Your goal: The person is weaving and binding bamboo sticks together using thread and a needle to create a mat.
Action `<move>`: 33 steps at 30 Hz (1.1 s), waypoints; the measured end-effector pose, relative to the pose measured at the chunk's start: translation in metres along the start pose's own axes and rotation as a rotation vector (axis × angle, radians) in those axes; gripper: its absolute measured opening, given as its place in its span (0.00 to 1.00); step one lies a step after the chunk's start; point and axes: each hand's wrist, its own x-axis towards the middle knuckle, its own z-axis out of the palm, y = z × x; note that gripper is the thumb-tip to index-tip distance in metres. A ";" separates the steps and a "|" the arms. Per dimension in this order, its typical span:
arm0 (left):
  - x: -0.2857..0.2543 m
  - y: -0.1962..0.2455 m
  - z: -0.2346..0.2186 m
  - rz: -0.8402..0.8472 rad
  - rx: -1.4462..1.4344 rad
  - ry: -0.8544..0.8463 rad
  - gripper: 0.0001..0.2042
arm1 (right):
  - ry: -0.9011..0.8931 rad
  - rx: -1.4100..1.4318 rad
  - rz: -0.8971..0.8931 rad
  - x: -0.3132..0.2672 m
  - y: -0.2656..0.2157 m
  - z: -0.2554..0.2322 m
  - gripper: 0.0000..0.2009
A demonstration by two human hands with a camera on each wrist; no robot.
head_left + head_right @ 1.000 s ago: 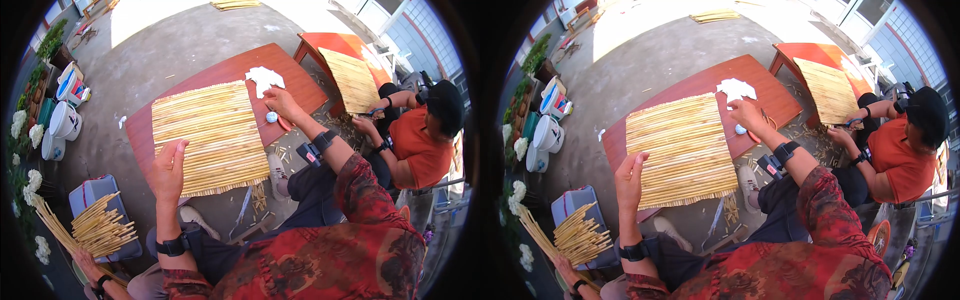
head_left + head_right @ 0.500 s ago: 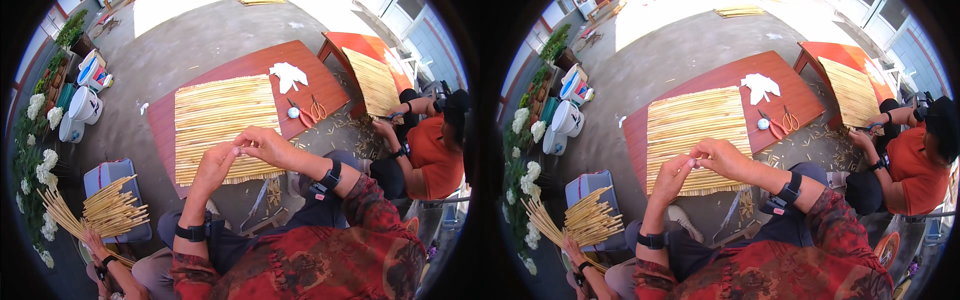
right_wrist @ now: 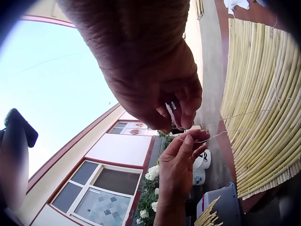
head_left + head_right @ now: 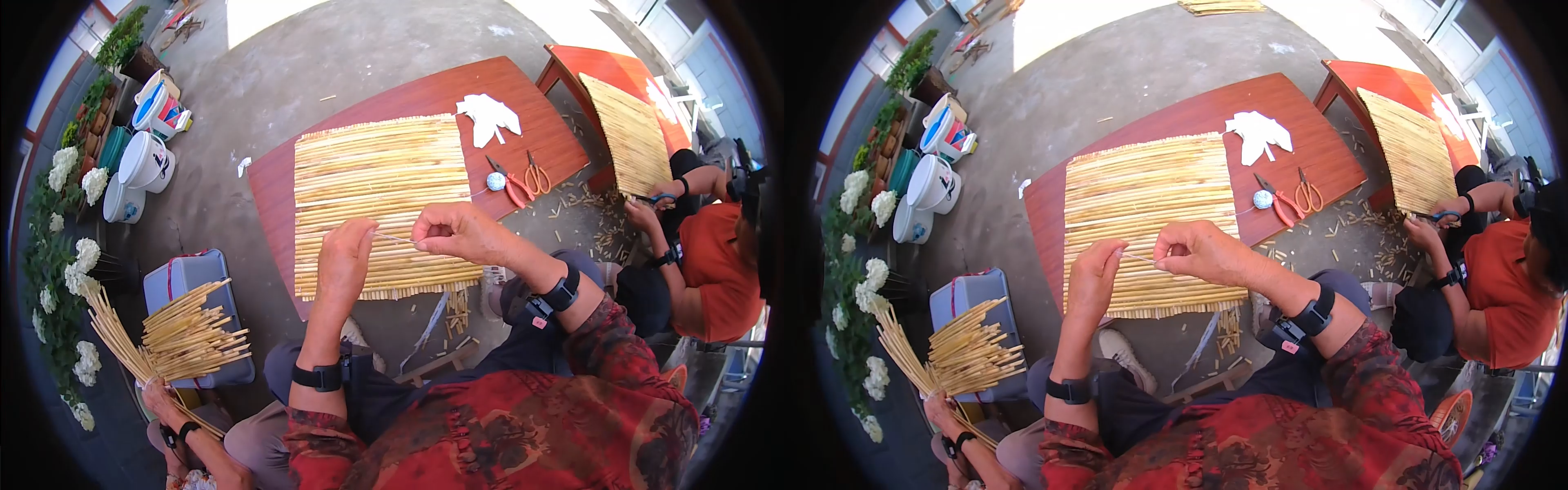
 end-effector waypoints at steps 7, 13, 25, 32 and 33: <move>-0.004 0.022 0.002 -0.152 -0.507 0.093 0.12 | 0.014 -0.098 -0.067 0.002 0.007 0.014 0.09; -0.007 0.021 0.001 -0.167 -0.980 0.118 0.16 | 0.380 0.087 -0.044 0.014 0.007 0.009 0.09; -0.008 0.022 0.014 -0.172 -1.072 0.056 0.16 | 0.081 0.580 0.096 0.029 0.011 0.038 0.09; -0.009 0.021 0.014 -0.162 -1.165 0.048 0.20 | 0.070 0.702 0.157 0.029 0.006 0.040 0.09; -0.010 0.021 0.014 -0.147 -1.205 0.042 0.20 | 0.058 0.743 0.177 0.029 0.007 0.040 0.08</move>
